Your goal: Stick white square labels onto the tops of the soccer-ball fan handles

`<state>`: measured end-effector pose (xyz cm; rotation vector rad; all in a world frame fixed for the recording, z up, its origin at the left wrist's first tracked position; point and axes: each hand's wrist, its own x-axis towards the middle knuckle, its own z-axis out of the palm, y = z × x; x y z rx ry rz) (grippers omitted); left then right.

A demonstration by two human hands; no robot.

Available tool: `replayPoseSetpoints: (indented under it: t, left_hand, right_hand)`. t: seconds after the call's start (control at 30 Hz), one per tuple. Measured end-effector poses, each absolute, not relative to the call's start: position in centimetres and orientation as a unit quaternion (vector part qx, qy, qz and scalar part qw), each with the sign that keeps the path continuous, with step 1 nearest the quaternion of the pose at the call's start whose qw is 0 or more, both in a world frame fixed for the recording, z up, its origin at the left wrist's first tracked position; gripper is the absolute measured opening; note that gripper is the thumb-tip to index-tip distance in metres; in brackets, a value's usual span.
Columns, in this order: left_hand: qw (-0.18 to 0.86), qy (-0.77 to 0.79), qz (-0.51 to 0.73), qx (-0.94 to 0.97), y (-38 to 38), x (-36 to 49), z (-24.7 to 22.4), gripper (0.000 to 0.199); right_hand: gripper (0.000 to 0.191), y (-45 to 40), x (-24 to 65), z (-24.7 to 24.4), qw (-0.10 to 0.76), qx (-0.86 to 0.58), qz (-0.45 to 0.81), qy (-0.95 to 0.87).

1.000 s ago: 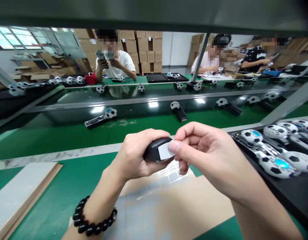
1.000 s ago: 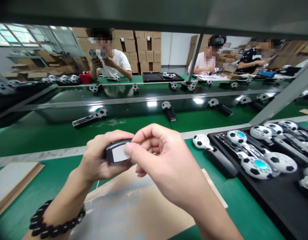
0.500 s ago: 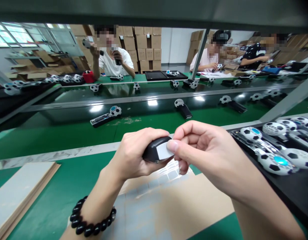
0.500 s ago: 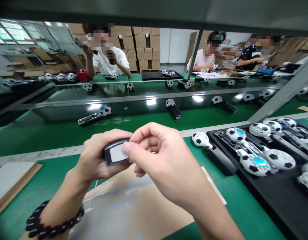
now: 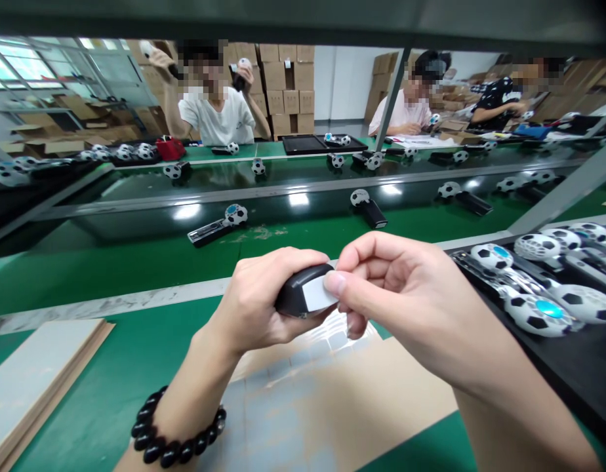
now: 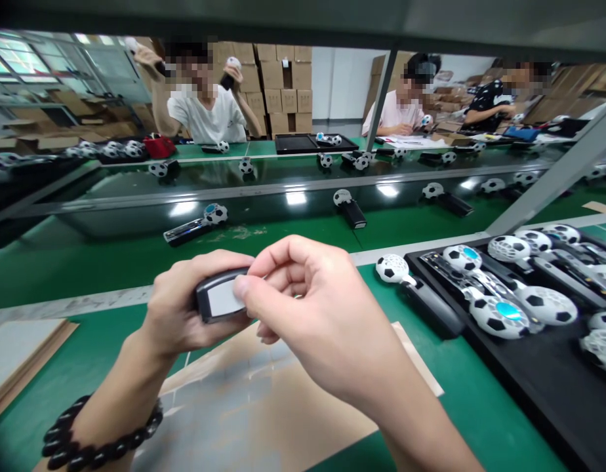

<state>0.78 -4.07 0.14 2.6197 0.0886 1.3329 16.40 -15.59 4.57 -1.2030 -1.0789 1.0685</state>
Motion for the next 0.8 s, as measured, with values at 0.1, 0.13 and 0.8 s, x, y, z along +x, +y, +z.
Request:
replayPoseSetpoints:
  t: [0.1, 0.13, 0.8]
  left_hand:
    - [0.109, 0.027, 0.455, 0.883, -4.08, 0.81, 0.12, 0.03]
    - [0.111, 0.027, 0.458, 0.882, -4.09, 0.8, 0.12, 0.03]
    - [0.088, 0.022, 0.459, 0.884, -4.04, 0.79, 0.13, 0.03]
  right_hand:
    - [0.014, -15.64, 16.41, 4.58, 0.572, -0.507, 0.459, -0.454]
    - [0.014, -15.66, 16.42, 4.57, 0.574, -0.505, 0.461, -0.451]
    - [0.013, -15.89, 16.32, 4.63, 0.561, -0.525, 0.423, -0.48]
